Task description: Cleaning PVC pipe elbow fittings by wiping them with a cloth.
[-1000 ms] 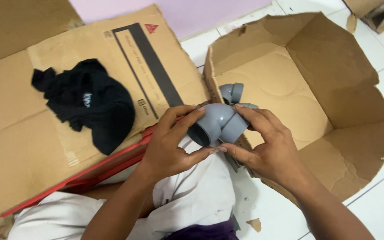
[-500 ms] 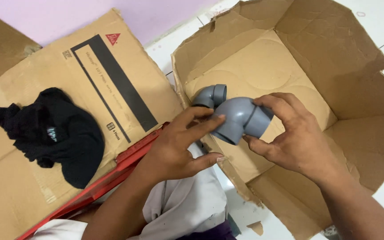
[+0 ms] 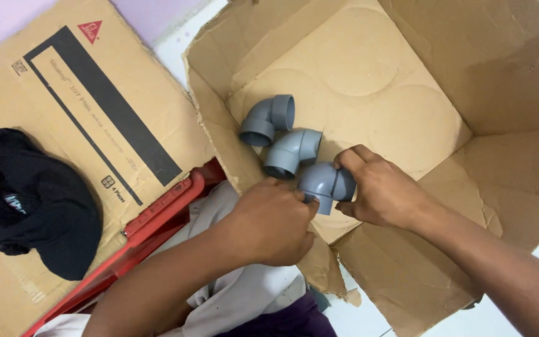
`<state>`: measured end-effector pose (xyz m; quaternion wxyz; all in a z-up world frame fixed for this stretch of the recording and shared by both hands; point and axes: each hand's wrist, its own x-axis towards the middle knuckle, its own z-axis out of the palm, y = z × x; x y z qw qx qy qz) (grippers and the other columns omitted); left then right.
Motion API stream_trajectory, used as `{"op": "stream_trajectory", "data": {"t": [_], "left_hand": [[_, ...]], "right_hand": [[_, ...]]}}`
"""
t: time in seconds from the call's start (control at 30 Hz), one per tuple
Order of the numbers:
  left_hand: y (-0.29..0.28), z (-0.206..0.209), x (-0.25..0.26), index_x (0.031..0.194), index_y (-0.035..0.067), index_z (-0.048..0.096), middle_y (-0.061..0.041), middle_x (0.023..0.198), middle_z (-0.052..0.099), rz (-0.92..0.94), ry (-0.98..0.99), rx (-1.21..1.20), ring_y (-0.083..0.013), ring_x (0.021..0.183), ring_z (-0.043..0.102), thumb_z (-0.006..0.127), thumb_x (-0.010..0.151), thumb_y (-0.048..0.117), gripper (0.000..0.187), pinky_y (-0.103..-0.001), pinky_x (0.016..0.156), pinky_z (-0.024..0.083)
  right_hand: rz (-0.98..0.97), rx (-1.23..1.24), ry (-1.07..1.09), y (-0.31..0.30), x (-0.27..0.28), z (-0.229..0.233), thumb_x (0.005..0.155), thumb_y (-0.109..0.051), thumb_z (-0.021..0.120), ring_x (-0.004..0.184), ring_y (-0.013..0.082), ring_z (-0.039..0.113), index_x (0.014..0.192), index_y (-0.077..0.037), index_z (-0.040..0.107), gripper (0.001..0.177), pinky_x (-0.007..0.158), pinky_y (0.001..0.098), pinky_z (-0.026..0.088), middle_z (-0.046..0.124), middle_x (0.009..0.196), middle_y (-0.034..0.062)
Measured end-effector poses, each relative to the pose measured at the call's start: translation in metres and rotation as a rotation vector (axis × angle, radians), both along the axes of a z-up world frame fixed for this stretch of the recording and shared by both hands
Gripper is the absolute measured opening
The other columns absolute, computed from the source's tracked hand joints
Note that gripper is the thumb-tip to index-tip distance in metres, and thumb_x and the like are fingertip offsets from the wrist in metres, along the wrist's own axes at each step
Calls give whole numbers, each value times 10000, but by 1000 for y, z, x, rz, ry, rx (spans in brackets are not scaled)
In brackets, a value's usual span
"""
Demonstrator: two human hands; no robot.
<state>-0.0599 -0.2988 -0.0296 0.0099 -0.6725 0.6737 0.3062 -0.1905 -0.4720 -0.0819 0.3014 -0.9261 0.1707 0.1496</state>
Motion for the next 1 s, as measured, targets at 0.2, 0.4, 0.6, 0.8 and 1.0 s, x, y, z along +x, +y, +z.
{"op": "stream_trajectory", "data": {"t": [0.2, 0.4, 0.6, 0.8, 1.0], "left_hand": [[-14, -1, -9, 1236, 21, 610, -189, 1155, 661, -74, -33, 264, -373, 1022, 647, 309, 780, 558, 766, -503, 825, 417], [-19, 20, -5, 1203, -1, 638, -173, 1141, 682, -76, 3, 415, -371, 1024, 655, 411, 761, 464, 681, -475, 819, 450], [-26, 25, -3, 1328, -12, 534, -183, 1321, 584, -95, -23, 454, -382, 1178, 568, 417, 757, 405, 718, -471, 918, 376], [-26, 36, -1, 1399, -25, 448, -195, 1441, 469, -91, -13, 461, -399, 1332, 420, 455, 706, 353, 789, -482, 987, 312], [-23, 32, -2, 1412, -33, 420, -205, 1444, 460, -86, 8, 481, -397, 1353, 389, 465, 700, 341, 806, -508, 1023, 274]], "right_hand": [[-40, 109, 52, -2, -5, -42, 544, -247, 877, 986, 440, 650, 1098, -147, 454, 705, 802, 538, 557, 545, 1096, 138], [-4, 138, 61, -2, -5, -61, 598, -197, 861, 1085, 455, 597, 1166, -128, 449, 705, 875, 519, 541, 507, 1166, 153], [-8, 130, 80, 3, 0, -52, 630, -180, 862, 1129, 460, 572, 1212, -110, 443, 721, 910, 538, 519, 515, 1194, 178], [3, 59, 150, 0, 8, -36, 636, -213, 883, 1227, 441, 512, 1371, -126, 371, 900, 1005, 531, 467, 492, 1313, 188], [-25, 78, 168, -8, -3, -58, 641, -239, 853, 1179, 398, 571, 1291, -140, 468, 762, 968, 512, 497, 570, 1242, 147]]}}
